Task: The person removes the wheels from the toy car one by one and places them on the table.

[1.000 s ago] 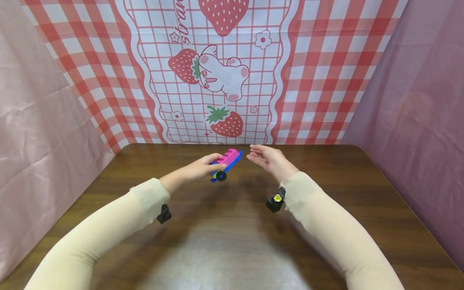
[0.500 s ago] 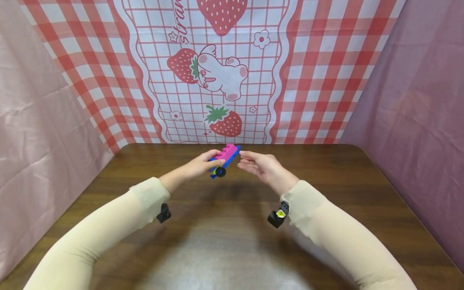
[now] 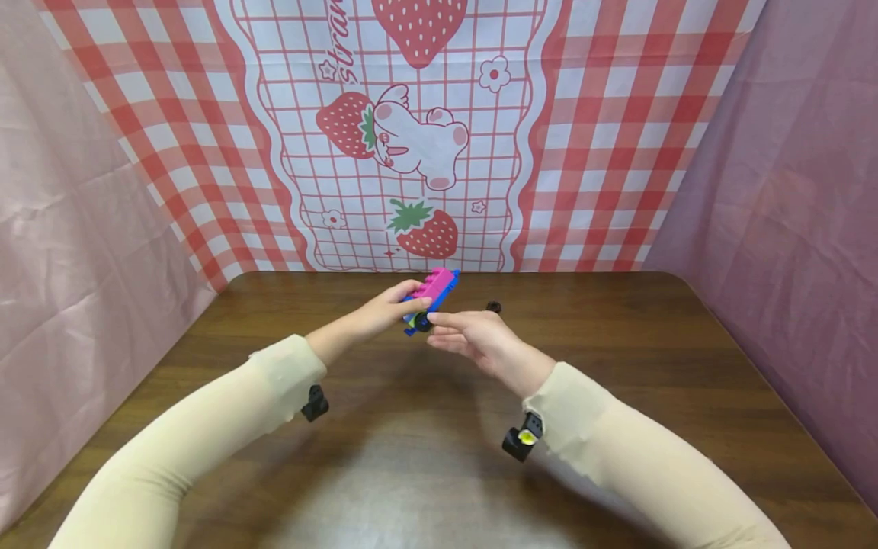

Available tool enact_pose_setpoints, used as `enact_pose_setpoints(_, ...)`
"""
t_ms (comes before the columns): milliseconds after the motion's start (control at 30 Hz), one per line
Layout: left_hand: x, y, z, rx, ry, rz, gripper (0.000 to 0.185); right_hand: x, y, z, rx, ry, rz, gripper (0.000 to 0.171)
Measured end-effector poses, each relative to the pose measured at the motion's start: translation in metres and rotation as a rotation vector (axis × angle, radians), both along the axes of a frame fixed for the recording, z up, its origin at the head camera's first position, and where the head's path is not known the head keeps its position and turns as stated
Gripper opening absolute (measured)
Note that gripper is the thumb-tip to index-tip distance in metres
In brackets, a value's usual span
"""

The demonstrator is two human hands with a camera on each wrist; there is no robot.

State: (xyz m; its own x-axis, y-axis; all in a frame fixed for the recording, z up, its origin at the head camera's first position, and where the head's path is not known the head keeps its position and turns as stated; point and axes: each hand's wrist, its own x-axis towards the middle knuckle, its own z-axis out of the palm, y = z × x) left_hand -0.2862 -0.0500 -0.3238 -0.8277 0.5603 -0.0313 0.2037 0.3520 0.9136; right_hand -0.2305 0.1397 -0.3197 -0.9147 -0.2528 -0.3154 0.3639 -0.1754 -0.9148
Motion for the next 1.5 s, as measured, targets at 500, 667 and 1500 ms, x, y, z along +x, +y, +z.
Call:
enact_pose_setpoints(500, 0.005, 0.003, -0.002, -0.004, 0.03, 0.031, 0.039, 0.002, -0.011, -0.008, 0.011, 0.047, 0.066, 0.044)
enact_pose_setpoints(667, 0.005, 0.002, -0.005, -0.002, 0.041, 0.031, 0.038, 0.002, -0.013, -0.011, 0.026, 0.058, 0.081, 0.041)
enact_pose_setpoints(1500, 0.006, 0.001, -0.009, -0.023, 0.016, 0.012, 0.043, -0.007, -0.007, -0.021, 0.176, 0.289, 0.408, 0.041)
